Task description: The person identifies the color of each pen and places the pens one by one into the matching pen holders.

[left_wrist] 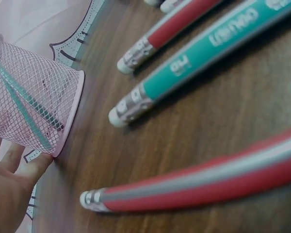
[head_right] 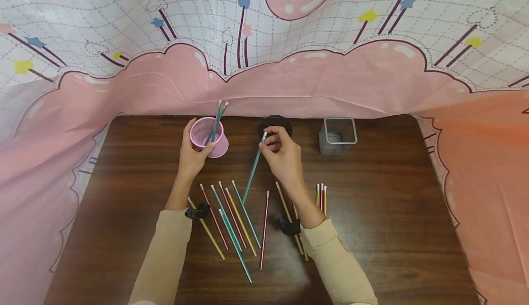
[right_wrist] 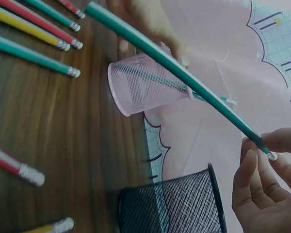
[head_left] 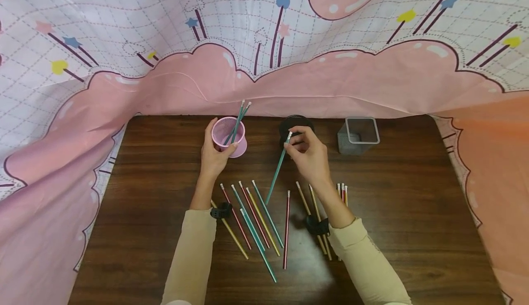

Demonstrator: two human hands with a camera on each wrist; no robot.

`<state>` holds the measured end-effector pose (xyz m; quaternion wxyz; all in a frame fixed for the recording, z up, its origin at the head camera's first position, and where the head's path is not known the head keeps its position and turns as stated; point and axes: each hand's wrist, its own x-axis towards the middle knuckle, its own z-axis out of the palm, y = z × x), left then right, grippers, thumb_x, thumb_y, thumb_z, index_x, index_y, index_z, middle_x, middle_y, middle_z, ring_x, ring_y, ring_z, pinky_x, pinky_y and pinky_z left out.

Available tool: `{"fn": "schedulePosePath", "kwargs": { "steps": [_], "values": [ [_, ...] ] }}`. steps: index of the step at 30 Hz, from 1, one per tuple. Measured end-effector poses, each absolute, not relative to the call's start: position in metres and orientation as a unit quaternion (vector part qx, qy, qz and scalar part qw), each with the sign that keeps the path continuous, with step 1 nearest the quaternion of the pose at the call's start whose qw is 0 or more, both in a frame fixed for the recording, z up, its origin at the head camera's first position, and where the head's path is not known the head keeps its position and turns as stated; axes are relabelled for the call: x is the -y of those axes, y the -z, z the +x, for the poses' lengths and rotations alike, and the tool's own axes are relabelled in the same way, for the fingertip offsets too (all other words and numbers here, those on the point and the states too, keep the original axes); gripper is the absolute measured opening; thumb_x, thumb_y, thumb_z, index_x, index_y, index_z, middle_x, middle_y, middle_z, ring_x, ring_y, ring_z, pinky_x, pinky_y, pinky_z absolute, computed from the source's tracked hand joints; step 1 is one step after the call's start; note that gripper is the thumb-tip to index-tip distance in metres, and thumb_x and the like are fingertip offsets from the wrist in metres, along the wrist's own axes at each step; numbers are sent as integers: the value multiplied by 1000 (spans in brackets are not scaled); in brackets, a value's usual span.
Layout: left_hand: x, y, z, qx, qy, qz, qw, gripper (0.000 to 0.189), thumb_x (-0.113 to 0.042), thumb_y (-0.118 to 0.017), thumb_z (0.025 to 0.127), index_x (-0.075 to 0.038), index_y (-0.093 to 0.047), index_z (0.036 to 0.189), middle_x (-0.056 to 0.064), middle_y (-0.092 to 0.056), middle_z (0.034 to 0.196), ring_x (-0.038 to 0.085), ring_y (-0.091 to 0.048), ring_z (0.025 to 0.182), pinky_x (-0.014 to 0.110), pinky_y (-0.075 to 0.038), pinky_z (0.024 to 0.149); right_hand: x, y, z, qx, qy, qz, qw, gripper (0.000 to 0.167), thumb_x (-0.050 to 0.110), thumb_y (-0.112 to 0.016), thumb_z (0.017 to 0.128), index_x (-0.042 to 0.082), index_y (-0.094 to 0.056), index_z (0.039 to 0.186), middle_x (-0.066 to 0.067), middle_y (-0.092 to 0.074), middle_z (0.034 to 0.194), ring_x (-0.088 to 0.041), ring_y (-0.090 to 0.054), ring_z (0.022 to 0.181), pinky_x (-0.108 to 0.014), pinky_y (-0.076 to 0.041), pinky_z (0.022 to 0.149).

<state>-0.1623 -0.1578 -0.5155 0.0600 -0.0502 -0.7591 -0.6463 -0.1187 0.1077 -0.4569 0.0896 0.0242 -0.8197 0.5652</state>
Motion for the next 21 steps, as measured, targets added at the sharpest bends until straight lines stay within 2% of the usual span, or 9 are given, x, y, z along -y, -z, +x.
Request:
{"fn": "schedulePosePath", "kwargs": {
  "steps": [7, 11, 15, 21],
  "values": [
    [158, 516, -162, 757, 647, -59, 71, 85, -1, -79, 79, -3, -32, 150, 31, -42, 143, 50, -47, 126, 60, -41, 102, -98, 450, -135, 780, -617, 24, 104, 34, 4, -73, 89, 5, -59, 121, -11, -68, 89, -28, -70, 71, -36, -59, 63],
    [158, 517, -163, 757, 647, -55, 70, 86, -1, -80, 79, -4, -32, 150, 29, -43, 143, 49, -48, 126, 59, -42, 102, -92, 446, -145, 760, -641, 15, 111, 34, 5, -72, 90, 3, -58, 121, -11, -66, 89, -32, -69, 72, -37, -59, 64],
    [159, 517, -164, 754, 651, -59, 70, 86, -1, -80, 79, -2, -31, 150, 30, -42, 144, 50, -47, 127, 59, -41, 102, -88, 444, -151, 738, -665, 6, 109, 35, 5, -71, 91, 0, -57, 122, -14, -66, 91, -24, -68, 70, -30, -58, 63],
    [158, 517, -163, 751, 653, -63, 76, 86, -1, -80, 79, -1, -32, 150, 33, -43, 142, 52, -48, 125, 61, -42, 100, -83, 437, -152, 721, -685, -2, 98, 36, -1, -68, 91, -6, -54, 124, -23, -65, 95, -8, -66, 68, -30, -58, 64]
  ]
}}
